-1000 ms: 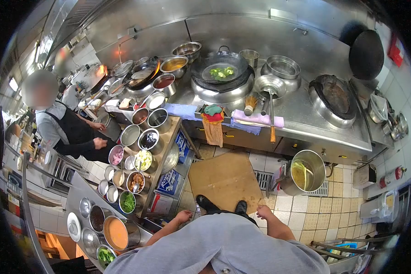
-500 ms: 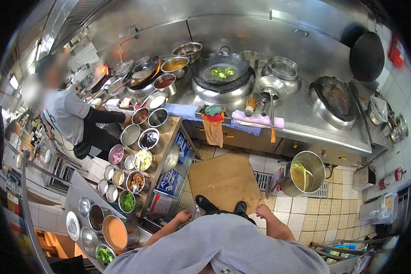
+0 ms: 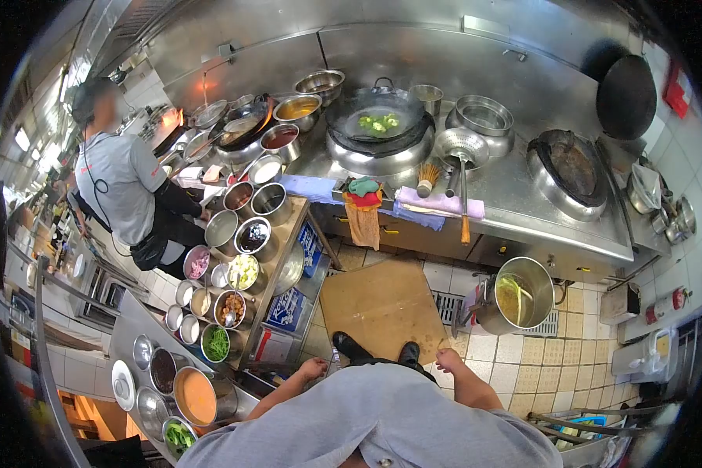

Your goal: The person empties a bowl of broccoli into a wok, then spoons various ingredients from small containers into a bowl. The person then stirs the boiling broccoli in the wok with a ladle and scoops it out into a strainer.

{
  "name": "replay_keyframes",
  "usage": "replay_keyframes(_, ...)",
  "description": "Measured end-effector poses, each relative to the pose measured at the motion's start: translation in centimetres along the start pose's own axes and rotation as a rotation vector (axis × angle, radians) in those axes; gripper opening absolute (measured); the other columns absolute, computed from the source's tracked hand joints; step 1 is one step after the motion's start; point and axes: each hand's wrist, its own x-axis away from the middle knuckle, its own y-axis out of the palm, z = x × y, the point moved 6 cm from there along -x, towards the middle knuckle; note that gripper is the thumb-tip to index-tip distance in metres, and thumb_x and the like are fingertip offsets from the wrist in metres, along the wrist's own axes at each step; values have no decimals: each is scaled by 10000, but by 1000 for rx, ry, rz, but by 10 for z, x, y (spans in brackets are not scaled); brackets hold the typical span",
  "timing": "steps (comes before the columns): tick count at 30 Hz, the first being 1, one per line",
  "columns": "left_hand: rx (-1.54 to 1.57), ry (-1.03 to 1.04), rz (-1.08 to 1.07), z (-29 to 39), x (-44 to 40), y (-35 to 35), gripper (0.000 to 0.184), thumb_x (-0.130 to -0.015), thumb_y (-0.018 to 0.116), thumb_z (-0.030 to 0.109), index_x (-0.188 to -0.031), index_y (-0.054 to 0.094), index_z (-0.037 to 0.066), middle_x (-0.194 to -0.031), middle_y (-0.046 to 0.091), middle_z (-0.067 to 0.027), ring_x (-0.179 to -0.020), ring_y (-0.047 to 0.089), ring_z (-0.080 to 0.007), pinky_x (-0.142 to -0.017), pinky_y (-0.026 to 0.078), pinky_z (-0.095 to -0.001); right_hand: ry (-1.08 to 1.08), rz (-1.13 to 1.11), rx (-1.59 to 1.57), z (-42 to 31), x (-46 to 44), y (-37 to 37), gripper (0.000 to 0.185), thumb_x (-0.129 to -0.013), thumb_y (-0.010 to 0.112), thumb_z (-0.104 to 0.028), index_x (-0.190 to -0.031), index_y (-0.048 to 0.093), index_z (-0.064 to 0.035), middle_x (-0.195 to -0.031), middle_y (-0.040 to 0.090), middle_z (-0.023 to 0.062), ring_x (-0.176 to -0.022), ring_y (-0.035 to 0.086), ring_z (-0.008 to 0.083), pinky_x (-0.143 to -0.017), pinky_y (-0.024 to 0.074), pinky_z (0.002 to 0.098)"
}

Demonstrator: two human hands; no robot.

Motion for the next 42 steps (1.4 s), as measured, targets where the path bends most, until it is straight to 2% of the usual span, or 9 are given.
replay_keyframes(5,-70,18,0,20,16,-8,307,-773,519,289,-924,630,46,-790,646,-132,-679,628,-245,-669,491,-361,-4,3,8,-1,2,-1,340,-877,434,-300,-1123,502,-75,-935,618,122,-716,629,221,-578,489,363)
replay_keyframes(8,-47,24,4,4,3,-1,307,-778,519,289,-930,630,47,-792,647,-128,-685,628,-240,-666,492,-357,-8,9,5,-5,8,-1,334,-879,425,-287,-1119,503,-68,-933,619,121,-718,631,223,-577,492,365)
replay_keyframes(11,-66,-7,7,22,22,-10,308,-781,518,286,-942,627,46,-794,647,-124,-682,626,-233,-659,493,-353,0,20,10,-8,11,-2,328,-880,416,-274,-1117,504,-66,-930,620,118,-722,632,223,-578,494,367)
replay_keyframes(25,-31,25,2,17,15,-6,311,-814,516,311,-926,614,38,-753,638,-106,-643,612,-215,-632,482,-340,-1,17,-17,-2,2,-1,323,-888,406,-253,-1151,474,-78,-925,614,121,-720,625,232,-575,488,376)
replay_keyframes(42,-58,17,-8,26,28,-8,335,-823,498,355,-907,624,55,-752,635,-93,-662,607,-202,-633,476,-331,2,15,-20,-4,6,0,272,-893,397,-261,-1059,501,-73,-908,611,123,-711,619,233,-586,476,378)
